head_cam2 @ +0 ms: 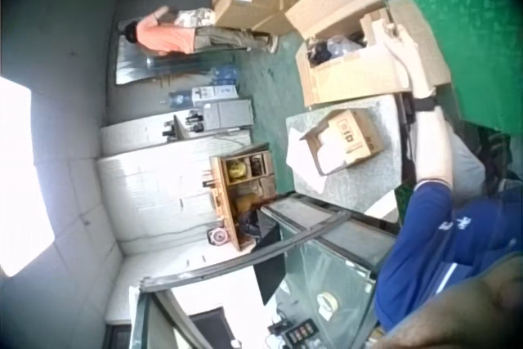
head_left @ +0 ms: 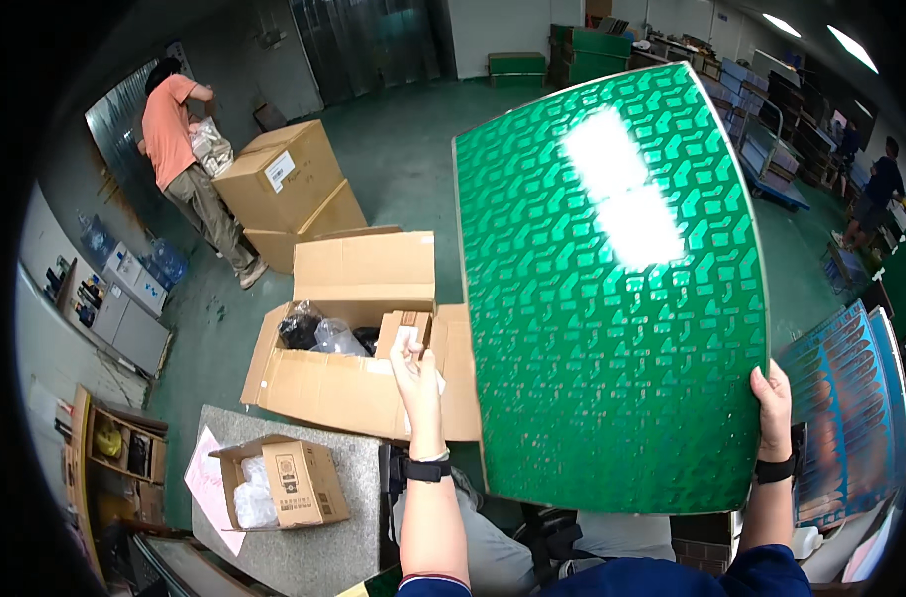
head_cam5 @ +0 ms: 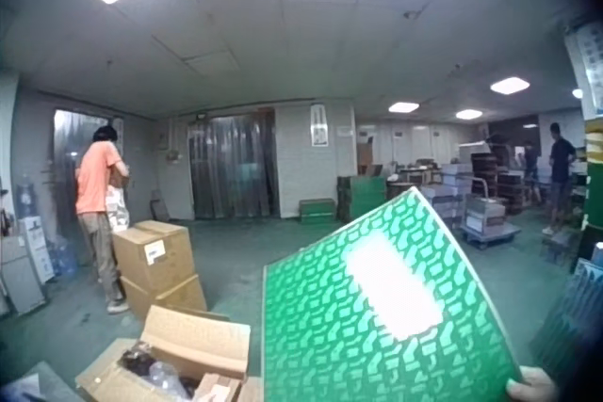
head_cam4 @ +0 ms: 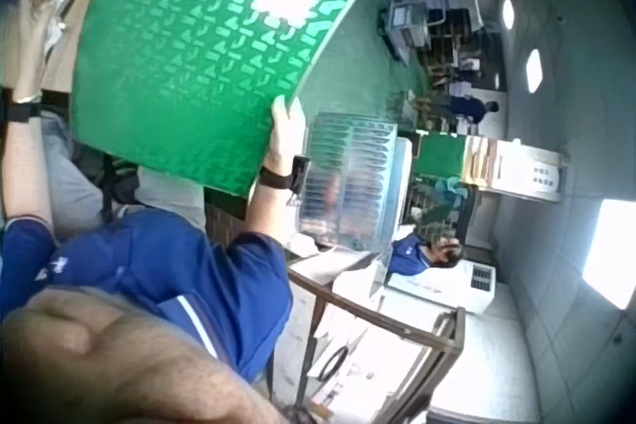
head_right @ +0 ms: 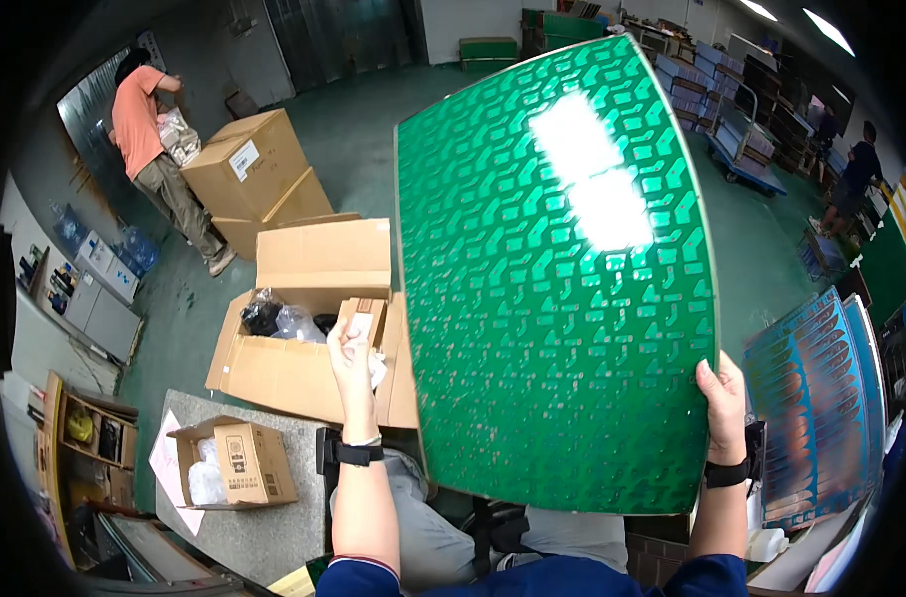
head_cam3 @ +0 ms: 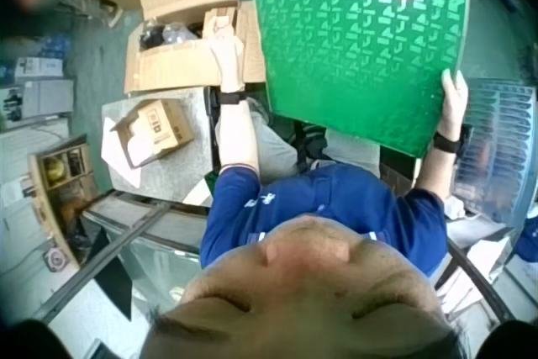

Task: The recorder is inspecting large patterned green plates and mesh components in a factory floor setting, interacting with several other workers.

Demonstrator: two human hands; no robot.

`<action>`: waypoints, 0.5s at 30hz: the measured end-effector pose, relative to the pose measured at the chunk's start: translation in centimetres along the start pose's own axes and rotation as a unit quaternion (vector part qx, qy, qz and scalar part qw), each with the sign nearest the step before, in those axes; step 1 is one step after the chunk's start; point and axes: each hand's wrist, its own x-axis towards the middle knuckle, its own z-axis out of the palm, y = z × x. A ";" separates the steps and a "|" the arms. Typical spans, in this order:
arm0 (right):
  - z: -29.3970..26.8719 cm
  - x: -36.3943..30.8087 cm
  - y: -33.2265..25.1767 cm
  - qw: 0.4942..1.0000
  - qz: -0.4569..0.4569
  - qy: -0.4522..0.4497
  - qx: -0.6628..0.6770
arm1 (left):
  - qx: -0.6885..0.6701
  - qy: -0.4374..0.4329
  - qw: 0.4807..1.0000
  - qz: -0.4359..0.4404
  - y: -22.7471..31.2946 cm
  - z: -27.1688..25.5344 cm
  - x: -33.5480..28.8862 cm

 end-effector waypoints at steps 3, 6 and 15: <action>1.1 1.7 -0.9 0.999 -0.027 0.035 -0.030 | -0.049 0.033 0.998 0.022 1.7 -0.5 0.6; 3.3 4.8 -0.2 0.995 -0.067 0.065 -0.040 | -0.013 0.025 0.997 0.068 1.6 -1.5 0.7; 9.4 12.1 5.1 0.975 -0.105 0.135 -0.139 | -0.112 0.056 0.992 0.010 2.7 -2.6 1.0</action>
